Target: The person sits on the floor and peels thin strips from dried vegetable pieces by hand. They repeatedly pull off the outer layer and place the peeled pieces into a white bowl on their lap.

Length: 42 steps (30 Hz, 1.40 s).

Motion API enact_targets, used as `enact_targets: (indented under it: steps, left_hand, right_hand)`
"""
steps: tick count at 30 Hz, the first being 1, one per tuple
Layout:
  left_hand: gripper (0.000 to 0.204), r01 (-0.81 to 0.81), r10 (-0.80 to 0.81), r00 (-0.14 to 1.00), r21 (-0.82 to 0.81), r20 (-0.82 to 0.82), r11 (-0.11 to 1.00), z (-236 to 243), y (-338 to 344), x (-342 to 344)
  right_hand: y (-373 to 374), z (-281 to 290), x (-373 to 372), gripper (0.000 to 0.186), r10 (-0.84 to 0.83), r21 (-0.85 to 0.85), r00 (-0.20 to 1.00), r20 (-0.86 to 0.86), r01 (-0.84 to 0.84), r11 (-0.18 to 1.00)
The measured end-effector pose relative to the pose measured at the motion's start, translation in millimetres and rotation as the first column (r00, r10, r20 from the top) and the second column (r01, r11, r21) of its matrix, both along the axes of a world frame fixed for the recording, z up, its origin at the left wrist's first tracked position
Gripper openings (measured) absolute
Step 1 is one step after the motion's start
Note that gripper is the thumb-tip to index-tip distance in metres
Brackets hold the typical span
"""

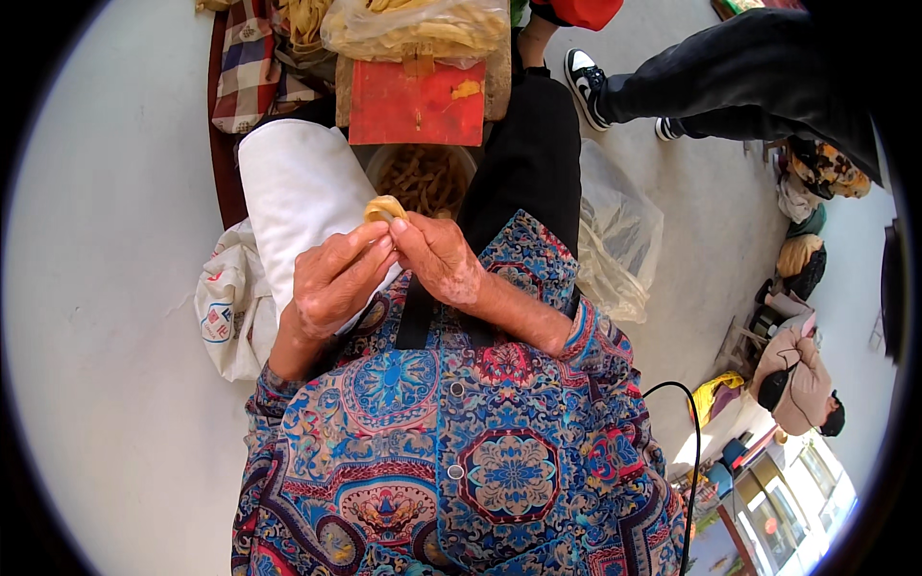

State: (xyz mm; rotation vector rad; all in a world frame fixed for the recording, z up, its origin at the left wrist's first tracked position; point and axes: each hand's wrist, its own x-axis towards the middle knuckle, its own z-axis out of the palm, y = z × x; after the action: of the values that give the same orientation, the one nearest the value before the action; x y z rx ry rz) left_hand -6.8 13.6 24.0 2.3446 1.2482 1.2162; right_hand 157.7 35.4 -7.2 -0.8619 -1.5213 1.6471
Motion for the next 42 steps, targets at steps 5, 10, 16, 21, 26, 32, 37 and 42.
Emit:
enact_targets:
  steps: [5,10,16,21,26,32,37,42]
  left_hand:
    - [0.025,-0.047,0.075,0.985,-0.171,0.158,0.984,-2,-6,2]
    - [0.022,-0.035,0.305,0.761,-0.433,0.573,0.900,-13,-11,4]
    - [0.035,0.428,0.687,0.135,-0.667,0.714,0.610,-28,-10,6]
    - [0.037,0.498,0.718,0.148,-0.679,0.680,0.540,-42,-15,4]
    - [0.030,0.338,0.734,0.290,-0.783,0.614,0.522,-41,-16,7]
    - [0.021,0.260,0.468,0.543,-0.669,0.697,0.696,-8,-6,24]
    - [0.020,0.242,0.488,0.638,-0.756,0.596,0.608,-9,-4,19]
    - [0.020,0.276,0.602,0.529,-0.792,0.598,0.544,-13,-6,21]
  right_hand:
    - [0,-5,1,0.009,-0.013,0.184,1.000,0.009,0.011,0.983]
    - [-1,-4,0,0.008,-0.038,0.121,0.998,0.044,0.032,0.992]
    - [-2,-4,-1,0.013,-0.004,0.170,0.996,0.085,-0.011,0.985]
    - [1,-9,2,0.013,0.035,0.384,0.987,0.157,-0.094,0.918]
    - [-1,-10,4,0.015,0.044,0.280,0.970,0.238,-0.112,0.953]
    - [-1,-14,4,0.013,-0.022,0.404,0.978,0.205,-0.064,0.912]
    - [-2,-24,7,0.011,-0.032,0.553,0.982,0.185,-0.077,0.830]
    - [-2,-18,9,0.010,-0.030,0.479,0.980,0.196,-0.069,0.875]
